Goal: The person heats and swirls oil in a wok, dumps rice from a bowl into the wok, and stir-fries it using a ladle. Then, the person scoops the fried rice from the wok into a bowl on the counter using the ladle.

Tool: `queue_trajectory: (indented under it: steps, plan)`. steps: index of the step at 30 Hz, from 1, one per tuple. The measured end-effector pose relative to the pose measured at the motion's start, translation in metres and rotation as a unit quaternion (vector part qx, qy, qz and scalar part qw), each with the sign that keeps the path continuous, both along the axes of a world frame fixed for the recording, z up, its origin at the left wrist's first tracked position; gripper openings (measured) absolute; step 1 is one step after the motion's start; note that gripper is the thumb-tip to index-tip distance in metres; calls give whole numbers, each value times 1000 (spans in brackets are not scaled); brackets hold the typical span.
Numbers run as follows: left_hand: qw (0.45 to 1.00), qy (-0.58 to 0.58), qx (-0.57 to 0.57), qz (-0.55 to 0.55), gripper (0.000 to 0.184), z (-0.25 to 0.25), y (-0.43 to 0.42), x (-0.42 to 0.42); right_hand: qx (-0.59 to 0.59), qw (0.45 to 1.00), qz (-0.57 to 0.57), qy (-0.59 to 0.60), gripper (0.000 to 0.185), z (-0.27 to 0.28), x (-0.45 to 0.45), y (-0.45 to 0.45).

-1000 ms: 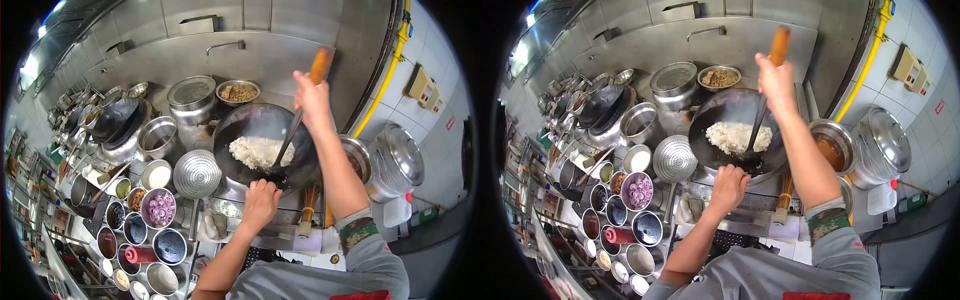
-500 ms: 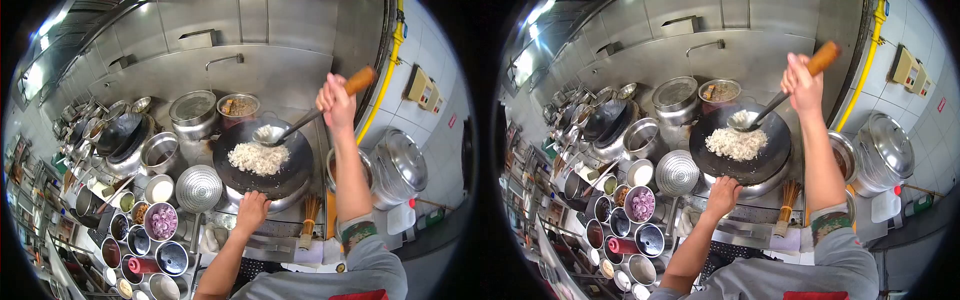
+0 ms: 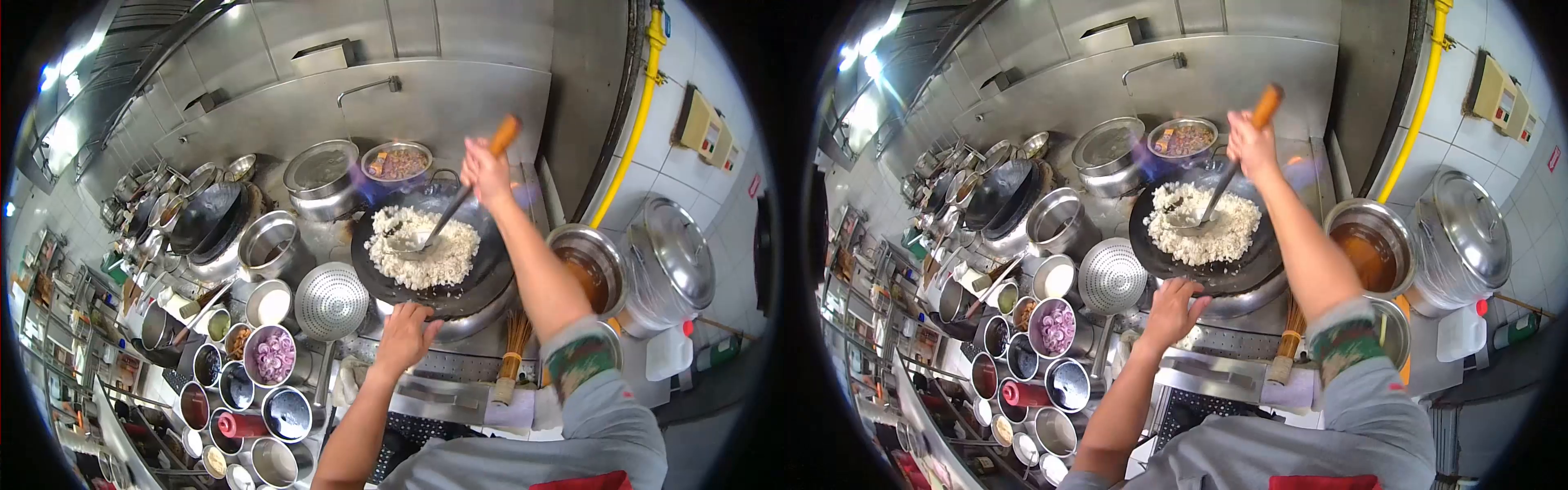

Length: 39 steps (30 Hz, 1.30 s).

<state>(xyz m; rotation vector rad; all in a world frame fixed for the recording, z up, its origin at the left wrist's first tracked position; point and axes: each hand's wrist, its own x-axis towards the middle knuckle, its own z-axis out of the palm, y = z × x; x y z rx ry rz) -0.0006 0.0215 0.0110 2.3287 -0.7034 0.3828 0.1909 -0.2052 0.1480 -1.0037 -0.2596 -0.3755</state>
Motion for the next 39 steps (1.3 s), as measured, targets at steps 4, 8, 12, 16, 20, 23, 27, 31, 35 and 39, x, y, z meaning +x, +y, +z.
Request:
queue_trajectory:
  steps: [4,8,12,16,20,23,27,31,35,39]
  plan:
    - [997,6,-62,-37,19,4,-1,-17,-50,994,-34,86,33,80,-27,-5]
    - [993,10,-119,-1,15,50,-23,-43,-96,991,-34,84,28,91,-68,7]
    - [999,16,-41,13,17,-43,-16,-37,-127,979,-152,57,24,58,-71,39]
    - [992,15,-84,-89,20,-28,17,-112,-66,995,-80,-5,25,76,-94,2]
    - [993,8,-118,-27,17,53,-2,-56,-100,984,-142,50,30,83,-95,43]
    - [994,19,-104,-10,16,2,-12,-29,-189,961,-199,22,30,43,-65,59]
    - [996,-10,-81,-40,19,-50,15,-76,-183,977,-102,-40,35,63,-91,43]
    - [996,23,-77,-34,19,-26,14,-51,-123,992,-37,-14,36,75,-93,17]
    - [997,-12,-68,-27,19,-33,1,11,-121,985,-43,-119,36,115,-99,-1]
    - [999,23,-27,-19,19,-38,1,18,-24,986,-119,-118,35,47,-77,-12]
